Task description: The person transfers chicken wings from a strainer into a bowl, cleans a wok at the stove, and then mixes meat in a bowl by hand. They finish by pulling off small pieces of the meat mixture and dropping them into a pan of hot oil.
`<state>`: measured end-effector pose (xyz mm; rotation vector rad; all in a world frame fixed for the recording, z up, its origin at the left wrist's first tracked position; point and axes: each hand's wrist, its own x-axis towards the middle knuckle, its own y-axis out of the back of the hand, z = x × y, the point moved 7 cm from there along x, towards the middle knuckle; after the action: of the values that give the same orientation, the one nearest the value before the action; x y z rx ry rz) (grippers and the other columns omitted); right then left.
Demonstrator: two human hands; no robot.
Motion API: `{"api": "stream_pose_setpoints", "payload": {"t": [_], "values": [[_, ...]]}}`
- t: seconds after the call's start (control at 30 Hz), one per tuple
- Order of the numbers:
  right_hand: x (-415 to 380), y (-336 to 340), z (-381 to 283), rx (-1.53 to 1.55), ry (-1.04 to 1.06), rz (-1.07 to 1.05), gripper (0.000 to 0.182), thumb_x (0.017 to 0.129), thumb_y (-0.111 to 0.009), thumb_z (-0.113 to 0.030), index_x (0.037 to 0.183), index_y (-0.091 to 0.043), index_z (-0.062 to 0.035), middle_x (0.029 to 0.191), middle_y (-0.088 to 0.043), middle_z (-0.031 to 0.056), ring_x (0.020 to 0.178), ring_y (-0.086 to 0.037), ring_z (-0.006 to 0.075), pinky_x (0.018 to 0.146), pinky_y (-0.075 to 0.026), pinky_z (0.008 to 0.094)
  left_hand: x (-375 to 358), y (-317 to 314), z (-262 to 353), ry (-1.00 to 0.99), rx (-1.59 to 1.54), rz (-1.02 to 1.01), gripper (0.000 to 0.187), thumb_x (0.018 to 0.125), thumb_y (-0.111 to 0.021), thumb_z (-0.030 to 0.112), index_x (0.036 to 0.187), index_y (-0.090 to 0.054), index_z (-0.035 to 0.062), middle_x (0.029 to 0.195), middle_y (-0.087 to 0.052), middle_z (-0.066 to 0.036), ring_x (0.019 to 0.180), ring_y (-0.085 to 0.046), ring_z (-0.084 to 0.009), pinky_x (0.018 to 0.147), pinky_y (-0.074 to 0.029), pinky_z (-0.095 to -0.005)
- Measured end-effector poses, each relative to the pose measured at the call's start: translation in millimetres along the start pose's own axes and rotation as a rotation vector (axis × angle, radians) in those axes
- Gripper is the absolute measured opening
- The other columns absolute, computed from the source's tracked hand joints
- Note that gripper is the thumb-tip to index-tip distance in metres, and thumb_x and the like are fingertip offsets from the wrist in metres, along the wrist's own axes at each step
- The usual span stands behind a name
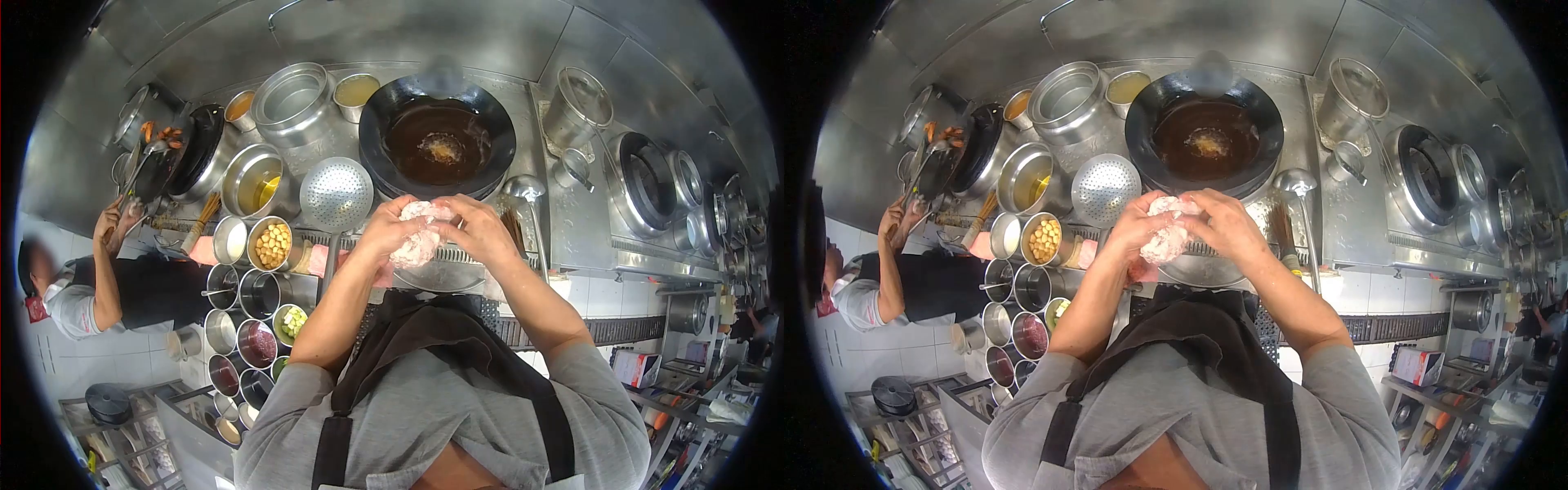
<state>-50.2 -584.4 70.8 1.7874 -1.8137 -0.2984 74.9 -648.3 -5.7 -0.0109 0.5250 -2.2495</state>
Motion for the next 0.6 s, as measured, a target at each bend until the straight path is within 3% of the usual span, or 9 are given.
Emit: {"api": "stream_pose_setpoints", "payload": {"t": [0.07, 0.1, 0.17, 0.2, 0.27, 0.37, 0.53, 0.6], "values": [[0, -1, 11, 0.066, -0.026, 0.055, 0.033, 0.079, -0.069, -0.019, 0.106, -0.06, -0.001, 0.076, -0.061, 0.0102, 0.059, -0.057, 0.0225, 0.06, -0.048, 0.0335, -2, 2, -2, 0.037, 0.023, 0.027, 0.023, 0.082, -0.064, 0.003, 0.104, -0.057, -0.0003, 0.089, -0.065, -0.01, 0.074, -0.066, -0.0176, 0.065, -0.055, -0.0293], [1, 2, 9, 0.066, -0.022, 0.053, 0.033, 0.079, -0.069, -0.019, 0.106, -0.06, -0.001, 0.076, -0.061, 0.0102, 0.059, -0.057, 0.0225, 0.06, -0.048, 0.0335, -4, 3, -3, 0.077, 0.045, 0.05, 0.023, 0.082, -0.064, 0.004, 0.103, -0.057, -0.0001, 0.088, -0.065, -0.01, 0.073, -0.066, -0.0181, 0.065, -0.055, -0.0297], [-4, -3, 26, 0.272, -0.342, -0.054, 0.027, 0.081, -0.068, -0.017, 0.102, -0.059, -0.0017, 0.067, -0.059, 0.0042, 0.053, -0.055, 0.0137, 0.05, -0.045, 0.0283, -11, -2, 0, 0.096, -0.095, 0.026, 0.023, 0.082, -0.065, 0.006, 0.103, -0.057, 0.0, 0.089, -0.066, -0.011, 0.073, -0.066, -0.0185, 0.065, -0.056, -0.03], [-6, -2, 28, 0.272, -0.341, -0.053, 0.027, 0.081, -0.068, -0.017, 0.102, -0.059, -0.0017, 0.067, -0.059, 0.0042, 0.053, -0.055, 0.0137, 0.05, -0.045, 0.0283, -14, -6, 2, 0.119, -0.237, -0.002, 0.023, 0.082, -0.065, 0.008, 0.102, -0.058, 0.0002, 0.089, -0.066, -0.011, 0.073, -0.067, -0.0188, 0.065, -0.056, -0.0303], [-11, -3, 40, 0.504, -0.412, -0.02, 0.022, 0.083, -0.066, -0.016, 0.099, -0.059, -0.0018, 0.069, -0.059, 0.0016, 0.056, -0.055, 0.0071, 0.045, -0.041, 0.0226, -16, -6, 7, 0.126, -0.232, 0.01, 0.02, 0.084, -0.065, 0.009, 0.101, -0.059, 0.0009, 0.088, -0.066, -0.009, 0.073, -0.066, -0.0167, 0.065, -0.055, -0.0285], [-14, 11, 55, 0.591, -0.35, 0.136, 0.021, 0.084, -0.064, -0.014, 0.098, -0.057, -0.0007, 0.069, -0.059, 0.002, 0.055, -0.055, 0.0072, 0.043, -0.04, 0.0212, -13, 5, 6, 0.108, -0.201, 0.012, 0.017, 0.085, -0.064, 0.01, 0.099, -0.06, 0.0015, 0.087, -0.067, -0.008, 0.074, -0.066, -0.0149, 0.065, -0.054, -0.0274], [-11, 7, 42, 0.691, -0.305, 0.144, 0.016, 0.083, -0.062, -0.007, 0.093, -0.05, -0.0018, 0.079, -0.061, 0.0061, 0.056, -0.059, 0.0108, 0.042, -0.041, 0.0216, -9, -6, 17, 0.121, -0.054, -0.007, 0.023, 0.084, -0.064, 0.009, 0.104, -0.059, 0.0005, 0.092, -0.066, -0.008, 0.079, -0.065, -0.0145, 0.069, -0.054, -0.0278], [-8, 4, 43, 0.732, -0.288, 0.162, 0.019, 0.083, -0.062, -0.005, 0.098, -0.05, -0.001, 0.079, -0.06, 0.0061, 0.058, -0.059, 0.0108, 0.042, -0.041, 0.0215, -5, -15, 19, 0.061, -0.05, -0.07, 0.032, 0.082, -0.066, 0.009, 0.112, -0.056, 0.0011, 0.095, -0.064, -0.009, 0.086, -0.064, -0.0164, 0.077, -0.052, -0.0296]]}}
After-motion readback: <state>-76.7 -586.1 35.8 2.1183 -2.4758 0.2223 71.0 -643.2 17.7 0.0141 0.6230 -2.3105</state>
